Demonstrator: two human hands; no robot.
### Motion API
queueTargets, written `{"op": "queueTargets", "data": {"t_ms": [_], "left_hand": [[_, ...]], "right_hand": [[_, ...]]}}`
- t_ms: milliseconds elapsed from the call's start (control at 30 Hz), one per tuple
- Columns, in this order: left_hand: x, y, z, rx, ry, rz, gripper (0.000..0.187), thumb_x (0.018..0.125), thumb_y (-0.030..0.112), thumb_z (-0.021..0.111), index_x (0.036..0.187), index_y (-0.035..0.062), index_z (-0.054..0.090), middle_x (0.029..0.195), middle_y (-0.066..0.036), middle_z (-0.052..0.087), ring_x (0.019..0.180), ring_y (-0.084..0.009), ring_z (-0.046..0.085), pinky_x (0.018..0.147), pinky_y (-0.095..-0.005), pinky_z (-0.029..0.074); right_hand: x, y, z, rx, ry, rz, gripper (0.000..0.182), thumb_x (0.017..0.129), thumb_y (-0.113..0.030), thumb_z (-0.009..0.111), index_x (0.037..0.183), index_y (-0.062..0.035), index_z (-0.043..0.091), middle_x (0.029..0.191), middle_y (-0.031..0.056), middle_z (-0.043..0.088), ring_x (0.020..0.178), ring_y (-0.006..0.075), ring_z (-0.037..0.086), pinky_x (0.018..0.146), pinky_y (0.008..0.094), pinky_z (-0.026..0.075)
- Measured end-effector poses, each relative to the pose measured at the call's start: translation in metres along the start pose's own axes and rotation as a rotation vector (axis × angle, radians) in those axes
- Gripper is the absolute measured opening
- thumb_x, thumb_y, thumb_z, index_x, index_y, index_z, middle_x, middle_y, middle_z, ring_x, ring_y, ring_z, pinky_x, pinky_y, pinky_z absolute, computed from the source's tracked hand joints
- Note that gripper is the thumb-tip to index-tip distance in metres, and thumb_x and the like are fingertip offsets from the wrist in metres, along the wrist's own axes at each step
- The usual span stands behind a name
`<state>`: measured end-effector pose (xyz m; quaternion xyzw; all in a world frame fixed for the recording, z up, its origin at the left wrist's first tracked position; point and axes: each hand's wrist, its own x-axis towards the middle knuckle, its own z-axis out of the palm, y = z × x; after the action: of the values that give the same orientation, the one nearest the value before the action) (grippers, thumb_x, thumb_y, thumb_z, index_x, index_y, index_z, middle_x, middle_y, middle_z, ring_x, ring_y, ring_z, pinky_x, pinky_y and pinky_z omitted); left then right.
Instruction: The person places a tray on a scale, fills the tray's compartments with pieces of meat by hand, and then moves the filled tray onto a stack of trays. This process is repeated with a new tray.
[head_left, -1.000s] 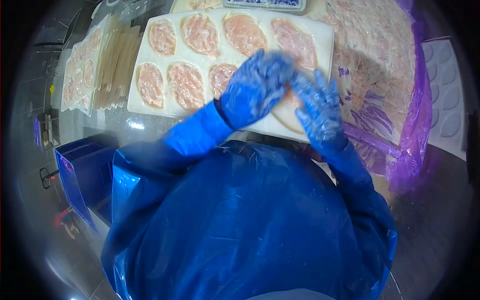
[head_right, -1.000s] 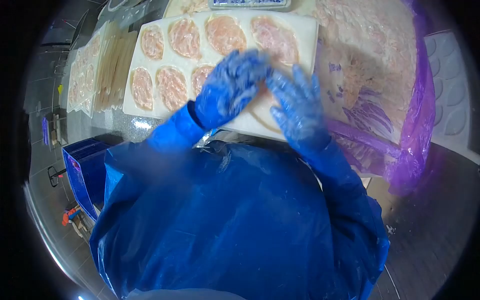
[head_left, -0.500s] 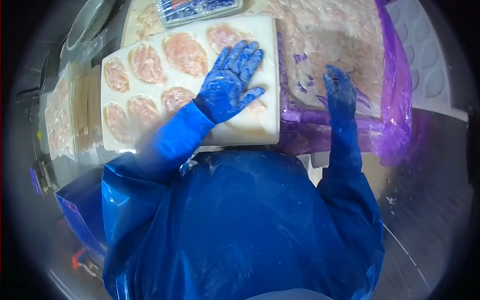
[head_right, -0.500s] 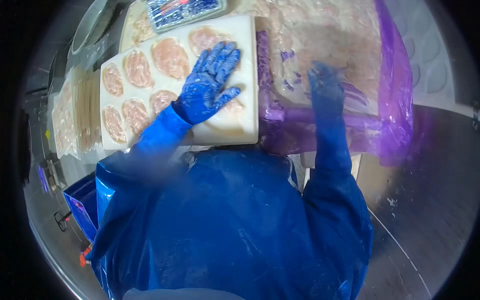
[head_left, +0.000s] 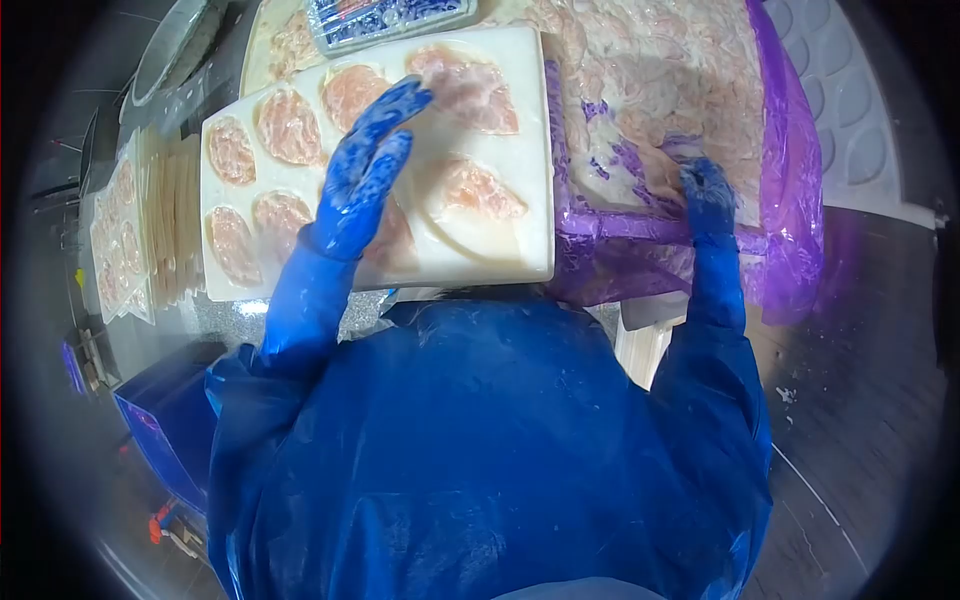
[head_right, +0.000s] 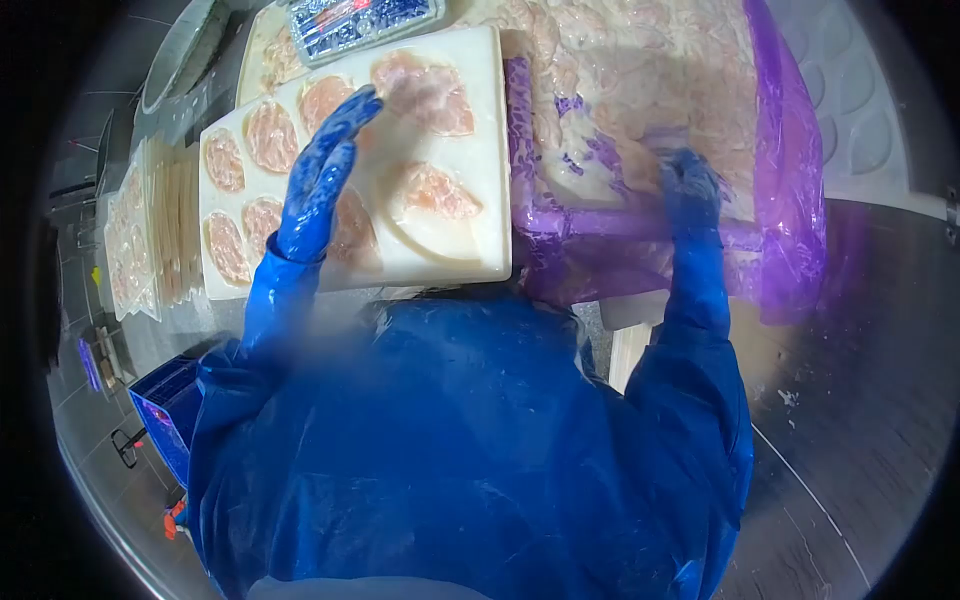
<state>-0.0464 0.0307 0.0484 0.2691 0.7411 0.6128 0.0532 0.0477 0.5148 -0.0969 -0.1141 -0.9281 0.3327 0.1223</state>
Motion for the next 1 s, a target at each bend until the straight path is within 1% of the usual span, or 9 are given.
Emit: {"op": "queueTargets", "data": {"t_ms": [167,333,400,533,600,633,767,867,1000], "left_hand": [[-0.037,0.008,0.007,-0.086,0.074,-0.065,0.032,0.095,0.008,0.059,0.125,-0.0015,0.063,0.132,-0.018,0.060,0.125,-0.0278,0.054,0.108,-0.0374,0.040],[-0.042,0.015,0.038,0.575,-0.079,0.000,0.030,0.091,0.011,0.064,0.120,0.0035,0.065,0.125,-0.014,0.064,0.122,-0.0300,0.056,0.106,-0.0398,0.042],[-0.044,0.016,0.038,0.497,-0.034,0.086,0.033,0.089,0.008,0.064,0.121,0.0026,0.065,0.127,-0.016,0.063,0.122,-0.0315,0.056,0.106,-0.0404,0.042],[-0.049,0.019,0.015,0.444,0.090,0.139,0.033,0.087,0.002,0.062,0.120,0.0000,0.065,0.124,-0.017,0.064,0.121,-0.0311,0.056,0.105,-0.0406,0.043],[-0.054,0.016,0.016,0.450,0.078,0.121,0.032,0.087,0.003,0.063,0.119,0.0001,0.066,0.124,-0.016,0.064,0.121,-0.0309,0.057,0.104,-0.0405,0.043],[-0.056,0.017,0.015,0.463,0.073,0.101,0.032,0.087,0.004,0.064,0.119,0.0002,0.066,0.124,-0.016,0.065,0.121,-0.0308,0.057,0.103,-0.0404,0.043],[-0.054,0.010,0.022,0.604,0.045,0.070,0.035,0.085,0.011,0.070,0.120,0.0065,0.067,0.121,-0.012,0.066,0.114,-0.0316,0.059,0.099,-0.0401,0.046],[-0.041,0.004,0.050,0.875,-0.006,0.039,0.039,0.084,0.021,0.070,0.121,0.0149,0.061,0.106,-0.011,0.065,0.100,-0.0308,0.062,0.085,-0.0416,0.049],[-0.027,-0.005,0.046,0.831,-0.137,0.035,0.030,0.083,0.020,0.069,0.112,0.0135,0.062,0.102,-0.010,0.065,0.090,-0.0317,0.064,0.077,-0.0416,0.052]], "right_hand": [[0.010,-0.061,-0.010,-0.261,0.248,-0.247,0.022,0.088,-0.021,0.068,0.105,-0.0075,0.067,0.091,0.0107,0.069,0.093,0.0292,0.066,0.083,0.0383,0.050],[0.019,-0.026,0.021,-0.429,0.083,-0.320,0.022,0.087,-0.020,0.069,0.103,-0.0055,0.066,0.101,0.0130,0.068,0.095,0.0278,0.066,0.085,0.0356,0.050],[0.023,-0.028,0.009,0.092,-0.098,-0.012,0.027,0.086,-0.021,0.070,0.106,-0.0036,0.065,0.108,0.0170,0.067,0.100,0.0279,0.066,0.088,0.0351,0.049],[0.023,-0.036,0.002,0.355,-0.169,0.008,0.033,0.087,-0.024,0.068,0.112,-0.0022,0.064,0.114,0.0187,0.067,0.107,0.0310,0.065,0.093,0.0375,0.048],[0.023,-0.009,0.013,-0.440,-0.057,-0.414,0.039,0.084,-0.023,0.071,0.117,-0.0034,0.064,0.105,0.0148,0.070,0.096,0.0292,0.068,0.087,0.0392,0.052],[0.024,-0.014,0.010,-0.428,-0.059,-0.420,0.039,0.084,-0.023,0.071,0.117,-0.0034,0.064,0.105,0.0148,0.070,0.096,0.0292,0.068,0.087,0.0392,0.052],[0.030,-0.044,-0.010,-0.137,-0.170,-0.287,0.036,0.086,-0.019,0.067,0.119,-0.0029,0.064,0.106,0.0128,0.069,0.098,0.0231,0.066,0.090,0.0352,0.050],[0.023,-0.082,-0.021,0.374,-0.179,0.206,0.033,0.091,-0.014,0.065,0.121,-0.0009,0.062,0.106,0.0017,0.065,0.097,0.0090,0.058,0.086,0.0238,0.045],[0.024,-0.164,-0.024,0.620,-0.166,0.183,0.033,0.092,-0.014,0.066,0.121,-0.0003,0.062,0.107,0.0023,0.066,0.097,0.0087,0.058,0.086,0.0242,0.046]]}}
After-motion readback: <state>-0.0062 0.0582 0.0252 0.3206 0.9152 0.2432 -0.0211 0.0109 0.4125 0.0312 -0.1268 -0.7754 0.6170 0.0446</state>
